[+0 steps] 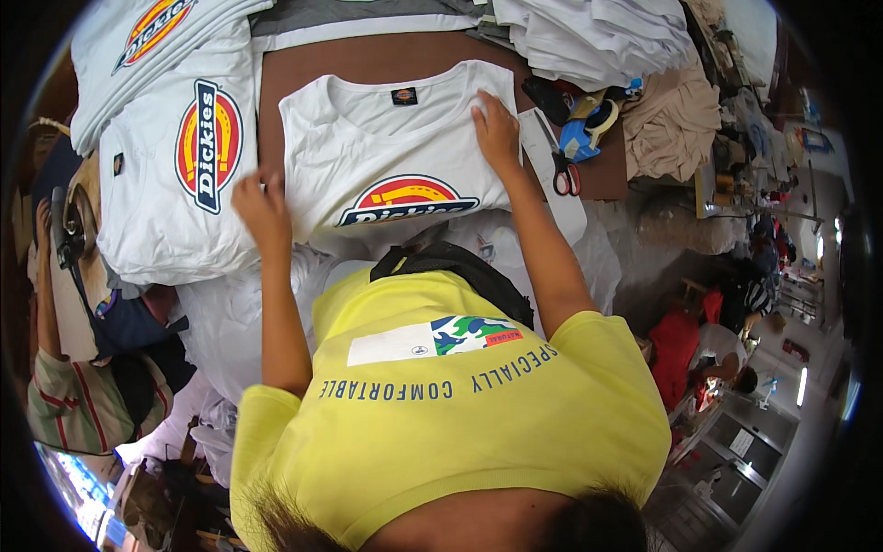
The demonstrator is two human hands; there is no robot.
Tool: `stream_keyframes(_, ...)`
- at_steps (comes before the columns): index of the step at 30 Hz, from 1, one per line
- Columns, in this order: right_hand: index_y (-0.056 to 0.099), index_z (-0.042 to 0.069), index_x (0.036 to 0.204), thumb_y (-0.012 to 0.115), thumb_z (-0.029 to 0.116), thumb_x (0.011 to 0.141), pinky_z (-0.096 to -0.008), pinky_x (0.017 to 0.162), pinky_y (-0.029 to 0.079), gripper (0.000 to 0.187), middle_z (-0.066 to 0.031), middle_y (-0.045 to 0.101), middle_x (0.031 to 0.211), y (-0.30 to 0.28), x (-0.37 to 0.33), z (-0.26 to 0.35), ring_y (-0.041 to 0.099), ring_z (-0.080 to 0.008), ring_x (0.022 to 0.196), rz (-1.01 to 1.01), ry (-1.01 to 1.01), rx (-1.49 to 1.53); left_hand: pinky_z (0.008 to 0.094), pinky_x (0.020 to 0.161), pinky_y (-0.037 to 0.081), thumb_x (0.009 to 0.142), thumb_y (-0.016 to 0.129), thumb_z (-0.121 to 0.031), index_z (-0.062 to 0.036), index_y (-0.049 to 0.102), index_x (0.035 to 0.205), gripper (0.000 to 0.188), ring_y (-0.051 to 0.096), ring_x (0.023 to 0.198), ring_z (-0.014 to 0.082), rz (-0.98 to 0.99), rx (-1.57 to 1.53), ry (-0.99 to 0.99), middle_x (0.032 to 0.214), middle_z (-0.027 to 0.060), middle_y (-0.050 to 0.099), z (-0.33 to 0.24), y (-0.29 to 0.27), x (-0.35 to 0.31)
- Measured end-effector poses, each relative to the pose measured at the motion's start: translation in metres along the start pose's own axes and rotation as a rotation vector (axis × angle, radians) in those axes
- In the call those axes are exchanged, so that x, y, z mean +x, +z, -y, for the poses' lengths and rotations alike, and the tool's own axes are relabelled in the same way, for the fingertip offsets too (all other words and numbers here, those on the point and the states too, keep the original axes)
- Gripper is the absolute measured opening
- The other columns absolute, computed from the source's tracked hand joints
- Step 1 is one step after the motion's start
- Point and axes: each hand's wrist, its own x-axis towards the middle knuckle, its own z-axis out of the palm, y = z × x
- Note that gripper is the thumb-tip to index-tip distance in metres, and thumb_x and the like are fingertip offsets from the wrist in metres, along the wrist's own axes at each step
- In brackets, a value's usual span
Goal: The person cuts away threads or labels from t-shirts using shears and then folds the t-shirts by hand.
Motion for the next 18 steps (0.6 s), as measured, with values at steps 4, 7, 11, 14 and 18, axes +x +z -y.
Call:
stream_keyframes(4,0.045,0.011,0.124,0.054,0.021,0.086,-0.0401,0.075,0.046,0.040,-0.0123,0.062,0.099,-0.018,0.055,0.004,0.059,-0.0312,0.091,0.110,0.091,0.124,0.0450,0.081,0.037,0.082,0.059,-0.021,-0.0045,0.053,0.102,0.027,0.045,0.102,0.0360,0.013,0.080,0.229,0.109,0.0141,0.051,-0.014,0.066,0.081)
stream_keyframes(7,0.046,0.019,0.125,0.056,0.024,0.084,-0.0412,0.073,0.046,0.042,-0.0113,0.063,0.099,-0.019,0.084,-0.004,0.059,-0.0310,0.091,0.238,0.208,0.074,0.0446,0.080,0.037,0.083,0.057,-0.025,-0.0061,0.052,0.100,0.026,0.047,0.100,0.0368,0.128,0.164,0.439,0.105,0.0162,0.054,-0.008,0.094,0.114)
stream_keyframes(11,0.052,0.023,0.114,0.062,0.028,0.080,-0.0419,0.071,0.046,0.036,-0.0089,0.062,0.101,-0.007,0.097,-0.012,0.059,-0.0306,0.091,0.260,0.237,0.028,0.0427,0.073,0.041,0.084,0.056,-0.028,-0.0016,0.050,0.093,0.029,0.055,0.085,0.0388,0.381,-0.150,0.053,0.086,0.0225,0.059,0.019,0.112,0.161)
stream_keyframes(14,0.059,0.019,0.101,0.067,0.027,0.075,-0.0417,0.073,0.045,0.028,-0.0071,0.062,0.102,-0.007,0.104,-0.010,0.058,-0.0302,0.093,0.267,0.315,0.066,0.0431,0.070,0.043,0.085,0.056,-0.030,0.0001,0.052,0.093,0.031,0.057,0.082,0.0386,0.477,-0.149,0.004,0.086,0.0222,0.060,0.030,0.116,0.176)
stream_keyframes(18,0.062,0.014,0.089,0.071,0.024,0.070,-0.0403,0.075,0.044,0.024,-0.0046,0.063,0.091,-0.016,0.100,-0.016,0.059,-0.0286,0.089,0.031,0.069,0.006,0.0367,0.070,0.043,0.083,0.060,-0.033,0.0008,0.057,0.093,0.035,0.057,0.078,0.0341,0.532,-0.187,0.148,0.082,0.0183,0.060,0.039,0.106,0.180)
